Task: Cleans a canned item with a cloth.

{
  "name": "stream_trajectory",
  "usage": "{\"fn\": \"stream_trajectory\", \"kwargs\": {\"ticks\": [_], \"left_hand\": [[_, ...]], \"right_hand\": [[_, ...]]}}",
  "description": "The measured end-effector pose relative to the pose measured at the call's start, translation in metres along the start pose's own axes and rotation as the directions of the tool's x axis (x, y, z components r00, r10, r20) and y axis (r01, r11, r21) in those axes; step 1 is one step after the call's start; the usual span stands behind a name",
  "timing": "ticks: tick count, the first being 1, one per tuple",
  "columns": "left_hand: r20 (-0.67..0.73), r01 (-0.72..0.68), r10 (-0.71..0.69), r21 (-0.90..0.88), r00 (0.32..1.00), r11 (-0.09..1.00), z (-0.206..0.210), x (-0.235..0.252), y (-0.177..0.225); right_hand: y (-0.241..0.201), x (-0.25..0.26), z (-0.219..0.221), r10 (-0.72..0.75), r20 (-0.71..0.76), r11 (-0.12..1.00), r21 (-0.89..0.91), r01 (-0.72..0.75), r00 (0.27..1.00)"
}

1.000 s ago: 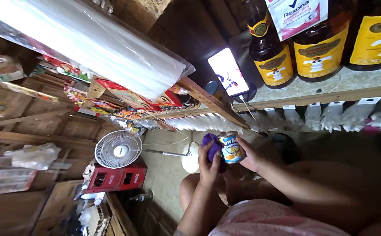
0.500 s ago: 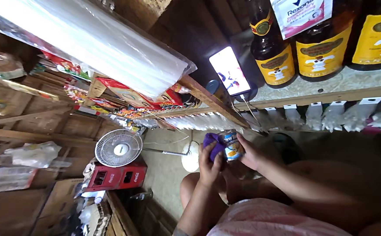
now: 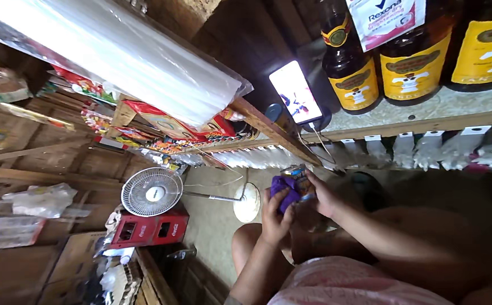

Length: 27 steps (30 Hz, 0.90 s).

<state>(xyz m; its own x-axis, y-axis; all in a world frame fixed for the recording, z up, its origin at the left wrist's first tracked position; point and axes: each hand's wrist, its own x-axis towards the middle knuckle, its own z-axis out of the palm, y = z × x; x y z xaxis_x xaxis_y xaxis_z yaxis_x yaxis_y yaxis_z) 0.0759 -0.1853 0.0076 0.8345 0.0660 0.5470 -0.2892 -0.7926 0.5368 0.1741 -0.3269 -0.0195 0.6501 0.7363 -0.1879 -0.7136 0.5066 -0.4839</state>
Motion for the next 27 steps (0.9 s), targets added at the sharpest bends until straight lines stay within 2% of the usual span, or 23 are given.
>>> {"fn": "stream_trajectory", "kwargs": {"ticks": [3,6,9,12,15,18,23,27], "left_hand": [[-0.083,0.092,-0.101,-0.112,0.991,0.989,-0.008,0.007,-0.008],[-0.107,0.132,-0.156,-0.200,0.982,0.971,-0.006,0.006,-0.008],[-0.099,0.078,-0.093,-0.144,0.991,0.986,0.003,-0.002,-0.004],[-0.021,-0.017,0.016,-0.050,1.000,0.999,0.011,-0.007,0.006],[0.026,-0.056,0.056,-0.024,0.998,0.998,0.012,-0.007,0.008],[-0.007,-0.004,0.003,-0.078,1.000,0.997,0.007,-0.004,0.001],[-0.111,0.104,-0.128,-0.204,0.986,0.973,-0.002,0.003,-0.007],[-0.118,0.105,-0.132,-0.209,0.984,0.972,0.002,-0.001,-0.005]], "right_hand": [[0.005,-0.003,0.000,0.018,0.096,1.000,-0.021,-0.016,0.995],[0.006,-0.002,-0.002,0.008,0.151,1.000,-0.024,-0.004,0.989],[0.005,-0.001,-0.004,-0.013,0.091,1.000,0.004,0.012,0.996],[-0.001,-0.001,-0.003,-0.019,-0.001,0.998,0.067,0.019,1.000],[-0.003,0.003,-0.006,-0.027,0.011,0.991,0.132,0.025,1.000],[-0.001,-0.001,-0.004,-0.023,0.039,0.992,0.126,0.018,0.999],[0.007,0.000,-0.005,-0.019,0.187,0.990,0.142,-0.008,0.982],[0.004,0.002,-0.008,-0.012,0.152,0.995,0.104,-0.004,0.988]]}}
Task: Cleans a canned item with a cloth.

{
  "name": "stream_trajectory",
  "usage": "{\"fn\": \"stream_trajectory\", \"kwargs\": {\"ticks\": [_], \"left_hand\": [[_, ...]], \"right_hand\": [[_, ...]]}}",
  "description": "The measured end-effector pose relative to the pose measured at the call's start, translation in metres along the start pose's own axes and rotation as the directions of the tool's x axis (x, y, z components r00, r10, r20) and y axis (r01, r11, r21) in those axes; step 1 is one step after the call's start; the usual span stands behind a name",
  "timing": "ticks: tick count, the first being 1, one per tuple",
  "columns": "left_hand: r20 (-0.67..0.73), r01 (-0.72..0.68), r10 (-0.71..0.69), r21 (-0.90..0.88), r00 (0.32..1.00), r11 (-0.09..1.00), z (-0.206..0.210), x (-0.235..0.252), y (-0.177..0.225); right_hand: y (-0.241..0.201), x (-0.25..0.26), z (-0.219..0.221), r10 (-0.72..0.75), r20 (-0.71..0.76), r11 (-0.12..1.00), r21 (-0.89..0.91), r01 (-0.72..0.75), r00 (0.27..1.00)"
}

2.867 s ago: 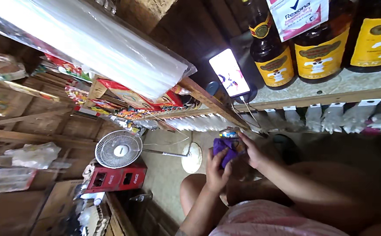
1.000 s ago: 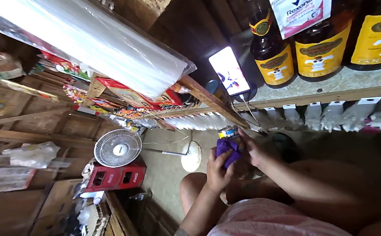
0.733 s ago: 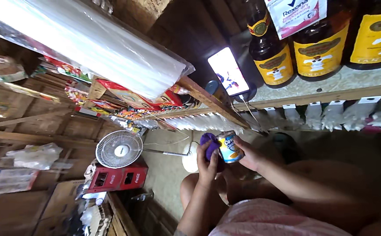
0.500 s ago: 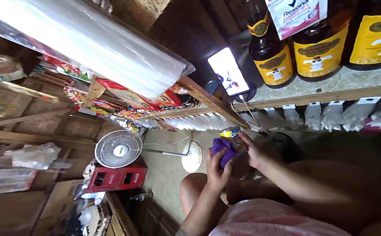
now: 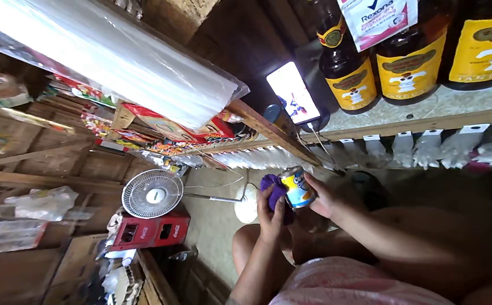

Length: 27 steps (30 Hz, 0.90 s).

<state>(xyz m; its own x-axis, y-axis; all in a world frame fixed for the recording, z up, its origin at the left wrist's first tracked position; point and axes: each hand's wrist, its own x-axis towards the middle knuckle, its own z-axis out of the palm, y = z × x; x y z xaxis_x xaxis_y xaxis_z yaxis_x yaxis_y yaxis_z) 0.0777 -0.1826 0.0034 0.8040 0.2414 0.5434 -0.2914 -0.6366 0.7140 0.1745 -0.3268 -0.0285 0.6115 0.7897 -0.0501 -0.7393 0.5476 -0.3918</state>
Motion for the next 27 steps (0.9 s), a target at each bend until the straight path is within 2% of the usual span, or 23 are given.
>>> {"fn": "stream_trajectory", "kwargs": {"ticks": [4,6,11,14,17,19,24,27], "left_hand": [[0.119,-0.140,0.121,0.169,0.985,0.976,0.005,-0.007,0.005],[0.158,-0.171,0.144,0.179,0.977,0.969,0.007,-0.007,0.007],[0.101,-0.115,0.101,0.138,0.990,0.984,-0.002,0.003,0.001],[0.010,-0.032,0.031,0.081,0.999,0.996,-0.008,0.011,0.000],[-0.019,0.023,-0.022,0.033,1.000,0.999,-0.006,0.012,0.000],[0.002,0.018,-0.018,0.045,1.000,0.999,-0.002,0.007,0.000],[0.134,-0.134,0.113,0.159,0.985,0.978,0.009,-0.008,0.006],[0.136,-0.114,0.097,0.123,0.986,0.986,0.006,-0.005,0.004]], "right_hand": [[-0.008,0.002,0.006,0.036,-0.155,0.999,0.009,-0.035,0.987],[-0.008,0.004,0.006,0.023,-0.177,1.000,0.014,-0.020,0.984],[-0.008,0.001,0.011,0.044,-0.216,0.995,-0.078,-0.062,0.975],[0.000,-0.003,0.007,0.006,-0.054,0.983,-0.181,-0.016,0.999],[0.002,-0.003,0.006,0.009,-0.023,0.983,-0.182,-0.013,1.000],[0.000,-0.003,0.007,-0.009,-0.076,0.982,-0.188,-0.005,0.997],[-0.008,-0.002,0.009,-0.055,-0.197,0.980,-0.196,0.016,0.979],[-0.008,-0.001,0.010,-0.055,-0.197,0.981,-0.193,0.016,0.979]]}}
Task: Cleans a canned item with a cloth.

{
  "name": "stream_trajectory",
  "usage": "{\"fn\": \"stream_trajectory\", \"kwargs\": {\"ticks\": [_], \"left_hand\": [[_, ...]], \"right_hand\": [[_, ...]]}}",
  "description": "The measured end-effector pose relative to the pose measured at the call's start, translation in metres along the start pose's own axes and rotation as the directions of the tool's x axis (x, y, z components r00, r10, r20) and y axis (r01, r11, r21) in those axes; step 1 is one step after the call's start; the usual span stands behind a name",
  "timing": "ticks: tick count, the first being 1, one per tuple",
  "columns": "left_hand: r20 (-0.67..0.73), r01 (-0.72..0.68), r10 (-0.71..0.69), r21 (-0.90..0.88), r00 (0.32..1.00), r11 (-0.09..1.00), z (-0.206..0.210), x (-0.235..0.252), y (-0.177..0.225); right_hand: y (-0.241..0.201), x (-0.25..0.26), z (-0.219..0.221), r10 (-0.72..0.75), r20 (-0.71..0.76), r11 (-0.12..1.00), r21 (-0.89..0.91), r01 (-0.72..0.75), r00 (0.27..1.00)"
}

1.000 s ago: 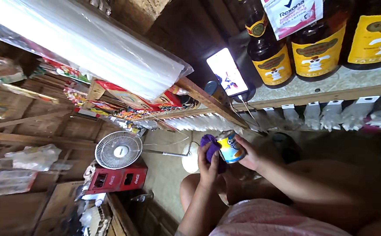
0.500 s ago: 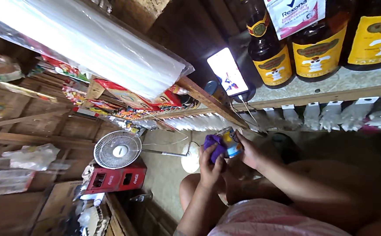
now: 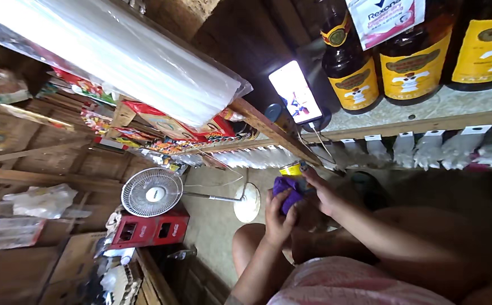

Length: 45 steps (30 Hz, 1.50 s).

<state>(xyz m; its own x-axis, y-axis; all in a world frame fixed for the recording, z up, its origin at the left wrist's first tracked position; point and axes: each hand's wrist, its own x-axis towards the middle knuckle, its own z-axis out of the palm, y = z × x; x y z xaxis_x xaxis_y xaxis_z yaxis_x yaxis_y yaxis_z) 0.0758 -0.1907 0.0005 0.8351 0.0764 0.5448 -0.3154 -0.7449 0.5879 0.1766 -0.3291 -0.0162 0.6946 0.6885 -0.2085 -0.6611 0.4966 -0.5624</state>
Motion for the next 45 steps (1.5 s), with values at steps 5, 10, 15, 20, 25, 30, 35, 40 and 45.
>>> {"fn": "stream_trajectory", "kwargs": {"ticks": [5,10,15,20,25,30,35,40,45], "left_hand": [[-0.100,0.121,-0.131,-0.097,0.986,0.988,-0.011,0.008,-0.006],[-0.135,0.094,-0.102,-0.063,0.986,0.994,-0.009,0.009,-0.008],[-0.006,-0.006,0.007,0.089,1.000,0.996,0.002,-0.001,0.005],[-0.030,0.021,-0.020,0.052,0.999,0.998,-0.005,0.005,-0.002],[-0.122,0.115,-0.123,-0.072,0.985,0.991,-0.010,0.008,-0.008],[-0.053,0.033,-0.032,0.015,0.998,0.999,0.002,-0.002,0.002],[0.032,-0.057,0.055,0.074,0.998,0.996,0.005,-0.003,0.007],[-0.021,-0.031,0.032,0.074,0.999,0.997,-0.009,0.008,-0.002],[-0.117,0.064,-0.064,-0.004,0.991,0.998,-0.016,0.017,-0.006]], "right_hand": [[0.007,0.000,-0.001,0.033,0.101,0.999,-0.029,-0.030,0.994],[0.003,-0.002,0.001,0.134,0.123,0.987,0.070,-0.143,0.983],[0.001,0.000,-0.001,0.082,-0.004,0.991,0.105,-0.081,0.997],[0.003,0.000,-0.003,0.052,0.086,0.988,0.138,-0.063,0.995],[0.008,0.000,-0.003,0.033,0.188,0.989,0.137,-0.060,0.982],[0.001,0.000,-0.005,0.031,0.110,0.987,0.152,-0.048,0.993],[0.001,0.005,-0.008,-0.039,0.068,0.983,0.182,0.027,0.997],[0.001,0.003,-0.002,-0.002,0.052,0.992,0.124,-0.004,0.999],[0.004,-0.001,0.000,0.077,0.177,0.986,0.133,-0.101,0.981]]}}
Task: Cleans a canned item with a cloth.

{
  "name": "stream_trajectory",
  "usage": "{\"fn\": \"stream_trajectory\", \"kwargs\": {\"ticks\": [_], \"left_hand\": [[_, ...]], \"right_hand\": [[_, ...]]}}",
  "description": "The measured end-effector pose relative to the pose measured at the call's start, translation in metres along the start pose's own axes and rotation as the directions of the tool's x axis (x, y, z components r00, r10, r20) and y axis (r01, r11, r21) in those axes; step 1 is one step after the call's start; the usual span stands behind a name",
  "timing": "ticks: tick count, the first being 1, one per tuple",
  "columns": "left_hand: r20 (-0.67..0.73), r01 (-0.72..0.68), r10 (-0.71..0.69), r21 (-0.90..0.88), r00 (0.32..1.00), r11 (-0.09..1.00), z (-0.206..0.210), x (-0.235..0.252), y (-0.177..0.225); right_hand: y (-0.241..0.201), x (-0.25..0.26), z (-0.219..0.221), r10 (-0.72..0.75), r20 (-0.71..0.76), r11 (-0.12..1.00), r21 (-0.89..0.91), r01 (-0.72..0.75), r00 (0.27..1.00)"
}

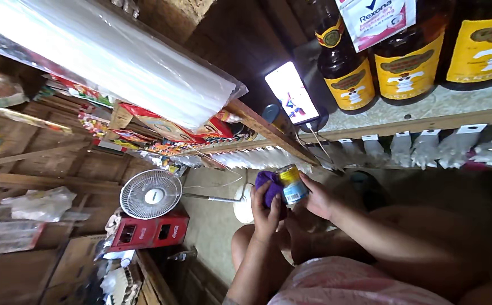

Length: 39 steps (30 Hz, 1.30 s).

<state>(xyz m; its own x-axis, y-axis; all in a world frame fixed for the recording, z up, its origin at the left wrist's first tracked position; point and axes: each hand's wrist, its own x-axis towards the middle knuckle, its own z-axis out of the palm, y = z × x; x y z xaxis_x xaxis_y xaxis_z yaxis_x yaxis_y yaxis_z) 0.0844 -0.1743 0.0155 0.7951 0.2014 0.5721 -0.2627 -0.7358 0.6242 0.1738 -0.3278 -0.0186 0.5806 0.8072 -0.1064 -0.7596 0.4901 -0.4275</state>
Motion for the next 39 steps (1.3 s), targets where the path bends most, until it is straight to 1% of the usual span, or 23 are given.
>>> {"fn": "stream_trajectory", "kwargs": {"ticks": [3,6,9,12,14,16,19,21,23,26,27,29,31,34,39], "left_hand": [[0.037,-0.029,0.027,0.052,0.999,0.998,0.006,-0.006,0.004],[0.114,-0.096,0.084,0.106,0.990,0.990,0.012,-0.014,0.009],[0.182,-0.155,0.127,0.145,0.975,0.977,0.014,-0.018,0.013],[0.200,-0.191,0.160,0.145,0.967,0.971,0.012,-0.018,0.012],[0.188,-0.194,0.165,0.151,0.968,0.969,0.008,-0.014,0.010],[0.145,-0.155,0.135,0.137,0.980,0.978,0.005,-0.009,0.006],[0.055,-0.052,0.048,0.073,0.997,0.996,0.000,-0.002,0.001],[0.025,-0.012,0.011,0.035,1.000,0.999,0.000,-0.001,0.000],[0.025,-0.017,0.016,0.032,1.000,0.999,0.001,-0.003,0.002],[0.082,-0.083,0.076,0.092,0.994,0.992,0.007,-0.012,0.006],[0.115,-0.106,0.093,0.111,0.989,0.988,0.009,-0.015,0.008],[0.167,-0.148,0.122,0.156,0.978,0.977,0.011,-0.019,0.013],[0.186,-0.166,0.134,0.171,0.973,0.971,0.010,-0.018,0.013],[0.155,-0.148,0.123,0.163,0.980,0.975,0.005,-0.012,0.009],[0.022,-0.024,0.023,0.064,0.999,0.998,0.000,-0.004,-0.001]], "right_hand": [[-0.001,-0.001,0.002,0.012,-0.079,1.000,-0.012,-0.013,0.997],[-0.002,-0.001,0.001,-0.038,-0.140,0.999,-0.025,0.035,0.989],[-0.004,0.001,-0.003,-0.102,-0.125,0.995,-0.001,0.102,0.987],[-0.004,0.002,-0.004,-0.084,-0.111,0.996,0.013,0.086,0.990],[-0.002,0.003,-0.004,-0.071,-0.106,0.997,0.032,0.074,0.992],[-0.003,0.001,0.000,-0.033,-0.127,0.999,0.036,0.038,0.991],[-0.001,-0.001,0.001,-0.020,-0.065,0.999,0.026,0.022,0.998],[0.000,-0.001,-0.001,-0.026,-0.011,1.000,0.015,0.026,1.000],[0.000,0.000,-0.001,-0.022,-0.010,0.999,0.035,0.022,1.000],[-0.004,0.000,0.001,0.000,-0.107,0.999,0.052,0.006,0.994],[-0.005,0.000,0.001,-0.013,-0.128,0.999,0.037,0.018,0.992],[-0.003,0.001,-0.003,-0.069,-0.109,0.997,-0.027,0.066,0.992],[-0.001,0.002,-0.006,-0.104,-0.101,0.992,-0.077,0.096,0.989],[-0.004,0.000,0.002,-0.075,-0.144,0.993,-0.099,0.061,0.987],[0.000,0.000,0.001,0.007,-0.028,0.998,-0.058,-0.009,1.000]]}}
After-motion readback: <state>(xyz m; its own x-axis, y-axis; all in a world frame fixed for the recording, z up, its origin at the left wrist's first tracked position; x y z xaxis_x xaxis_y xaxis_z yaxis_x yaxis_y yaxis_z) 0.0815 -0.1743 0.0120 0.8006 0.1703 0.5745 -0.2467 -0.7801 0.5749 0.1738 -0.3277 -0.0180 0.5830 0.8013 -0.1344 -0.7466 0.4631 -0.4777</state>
